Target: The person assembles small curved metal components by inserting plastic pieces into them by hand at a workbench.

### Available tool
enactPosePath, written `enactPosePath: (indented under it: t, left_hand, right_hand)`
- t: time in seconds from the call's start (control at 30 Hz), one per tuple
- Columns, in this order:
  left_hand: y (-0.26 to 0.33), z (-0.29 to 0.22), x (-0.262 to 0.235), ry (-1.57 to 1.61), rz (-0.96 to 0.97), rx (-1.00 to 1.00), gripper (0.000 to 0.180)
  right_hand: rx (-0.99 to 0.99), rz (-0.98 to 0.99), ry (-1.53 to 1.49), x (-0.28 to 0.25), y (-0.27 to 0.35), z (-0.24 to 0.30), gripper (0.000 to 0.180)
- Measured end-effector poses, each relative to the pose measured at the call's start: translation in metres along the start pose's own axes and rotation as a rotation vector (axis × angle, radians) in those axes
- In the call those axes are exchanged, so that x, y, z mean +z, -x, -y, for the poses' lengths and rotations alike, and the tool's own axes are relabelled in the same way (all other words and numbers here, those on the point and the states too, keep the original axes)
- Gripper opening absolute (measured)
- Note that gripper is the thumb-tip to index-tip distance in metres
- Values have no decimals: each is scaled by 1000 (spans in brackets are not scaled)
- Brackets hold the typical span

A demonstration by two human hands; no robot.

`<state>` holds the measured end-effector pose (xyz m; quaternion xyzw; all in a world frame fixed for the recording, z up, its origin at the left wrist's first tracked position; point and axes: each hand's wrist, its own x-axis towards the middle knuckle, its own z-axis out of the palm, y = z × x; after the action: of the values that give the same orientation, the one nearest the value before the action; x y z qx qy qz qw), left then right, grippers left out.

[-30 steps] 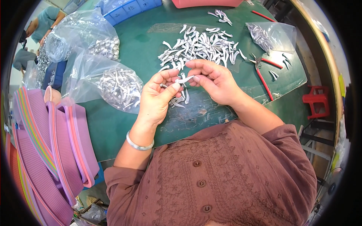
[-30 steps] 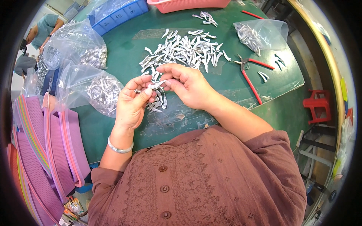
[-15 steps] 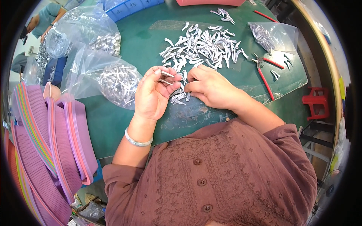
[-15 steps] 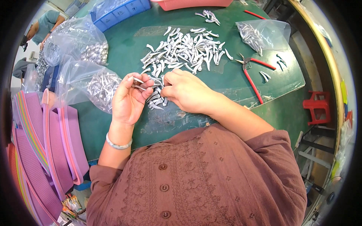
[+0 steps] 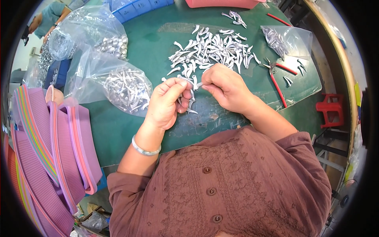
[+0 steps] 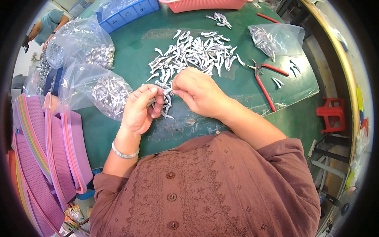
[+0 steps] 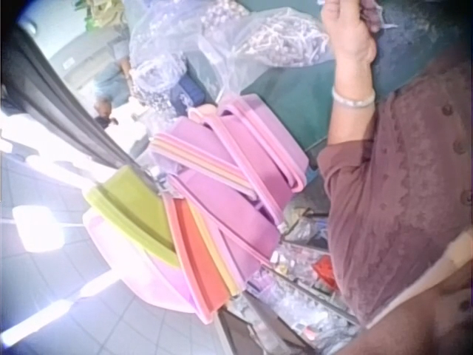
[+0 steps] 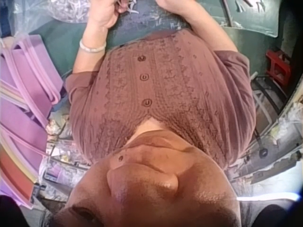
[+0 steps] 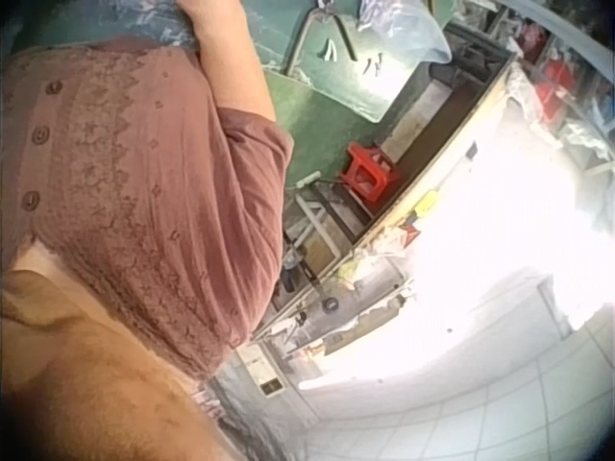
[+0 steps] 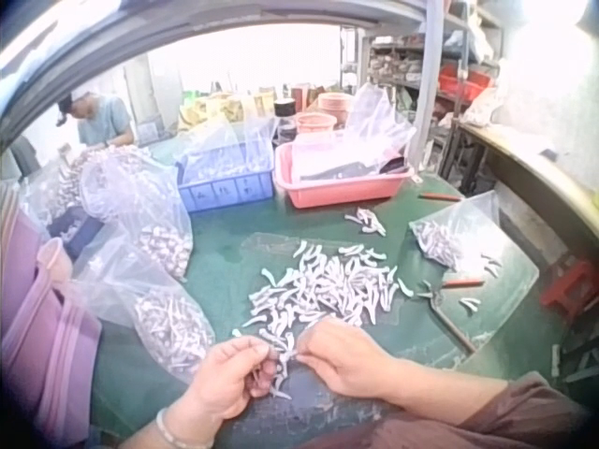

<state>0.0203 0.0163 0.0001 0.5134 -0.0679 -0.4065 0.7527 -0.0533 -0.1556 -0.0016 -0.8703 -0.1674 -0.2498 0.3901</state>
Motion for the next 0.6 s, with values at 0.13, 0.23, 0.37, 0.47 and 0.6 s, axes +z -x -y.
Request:
enactPosePath:
  t: [0.13, 0.23, 0.37, 0.47, 0.6]
  left_hand:
    - [2, 0, 1, -16, 38, -72, 12]
    - [2, 0, -1, -19, 60, -55, 13]
    - [4, -1, 0, -6, 66, -55, 13]
    - [4, -1, 2, -22, 52, -48, 12]
    - [3, -2, 7, -115, 23, -27, 13]
  right_hand:
    - [-79, -67, 3, 1, -1, 0, 17]
    - [-75, -73, 4, 2, -1, 0, 18]
    - [-45, -73, -2, 3, -1, 1, 18]
    - [11, -82, -6, 2, 2, 2, 16]
    - [-19, -125, 11, -7, 1, 2, 14]
